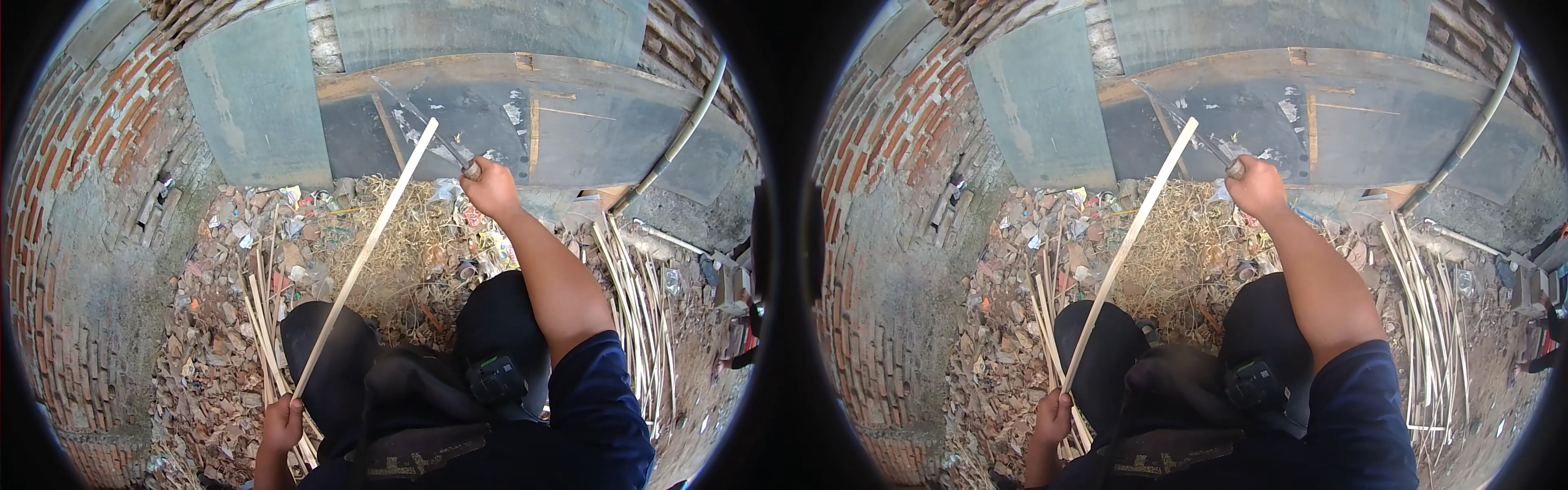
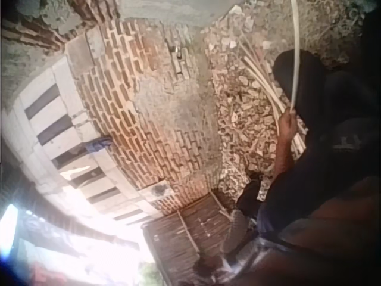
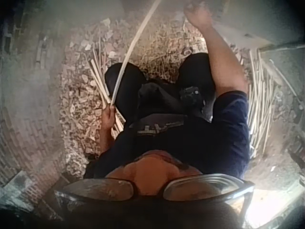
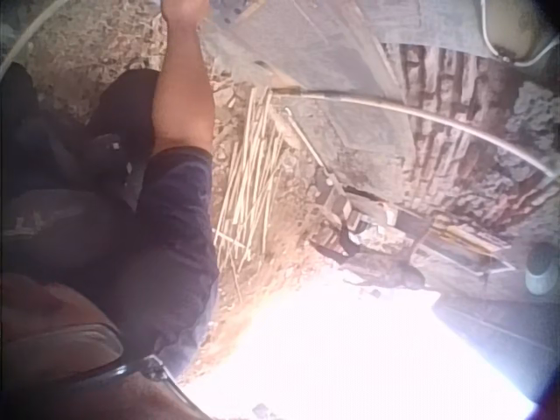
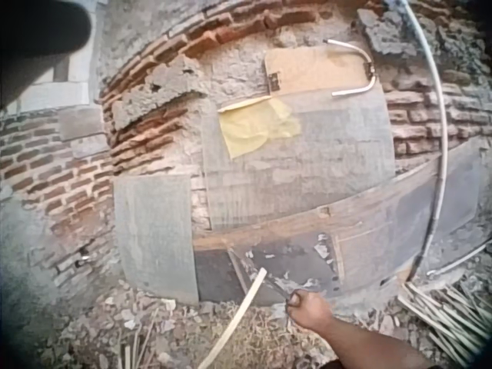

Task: The person holds a bamboo stick with one hand and shaves it along its length using a knife.

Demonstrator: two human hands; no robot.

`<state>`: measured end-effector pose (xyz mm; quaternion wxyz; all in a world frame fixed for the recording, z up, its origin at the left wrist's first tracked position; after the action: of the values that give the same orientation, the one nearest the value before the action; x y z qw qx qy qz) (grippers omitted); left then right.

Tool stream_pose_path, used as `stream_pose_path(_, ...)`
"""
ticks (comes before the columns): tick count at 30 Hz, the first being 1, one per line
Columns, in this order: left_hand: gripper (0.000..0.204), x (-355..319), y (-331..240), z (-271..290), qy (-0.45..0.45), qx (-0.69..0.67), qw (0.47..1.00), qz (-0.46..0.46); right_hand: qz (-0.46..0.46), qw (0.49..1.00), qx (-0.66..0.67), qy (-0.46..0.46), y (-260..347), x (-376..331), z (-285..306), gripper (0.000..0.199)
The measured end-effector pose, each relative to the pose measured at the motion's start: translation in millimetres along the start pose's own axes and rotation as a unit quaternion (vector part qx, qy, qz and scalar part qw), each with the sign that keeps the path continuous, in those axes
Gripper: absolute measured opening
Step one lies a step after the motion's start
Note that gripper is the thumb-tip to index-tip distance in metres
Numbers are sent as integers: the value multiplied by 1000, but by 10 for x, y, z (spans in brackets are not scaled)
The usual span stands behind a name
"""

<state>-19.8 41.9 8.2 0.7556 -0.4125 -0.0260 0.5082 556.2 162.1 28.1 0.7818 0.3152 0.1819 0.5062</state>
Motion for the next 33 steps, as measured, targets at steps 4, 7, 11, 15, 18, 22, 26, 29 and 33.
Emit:
stream_pose_path(4,42,-35,-74,-24,-11,-4,999,-35,-7,999,20,-25,41,2,56,34)
stream_pose_path(7,40,-25,-90,-31,-5,-25,999,-25,-20,998,32,-40,-28,2,72,32)
stream_pose_path(11,38,56,-100,-5,-11,-25,1000,-5,-49,993,69,-89,-116,-21,172,32)
stream_pose_path(15,35,183,-252,55,-65,-10,997,-36,-21,982,181,-49,-12,16,143,43)
stream_pose_path(18,33,321,-449,201,-93,-15,995,-32,37,979,199,-33,162,-10,99,42)
stream_pose_path(22,32,498,-709,688,-171,3,983,-62,87,978,187,-12,220,-67,41,43)
stream_pose_path(26,28,678,-826,1494,-348,18,922,-168,112,985,133,-3,160,-42,28,41)
stream_pose_path(29,28,671,-1101,2044,-448,-96,846,-273,87,983,152,47,114,-36,-2,37)
stream_pose_path(33,33,606,-1553,2399,-527,-168,742,-379,83,980,172,56,206,-82,53,35)
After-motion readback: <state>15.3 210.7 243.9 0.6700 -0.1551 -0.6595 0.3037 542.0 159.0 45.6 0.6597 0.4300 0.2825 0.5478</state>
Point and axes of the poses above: each hand's wrist, its own x-axis towards the middle knuckle, its own z-axis out of the back of the hand, y = z × x, the point moved 6 cm from there along x, towards the middle knuckle, and after that the axes turned 15 degrees about y, right-handed, at the moved point
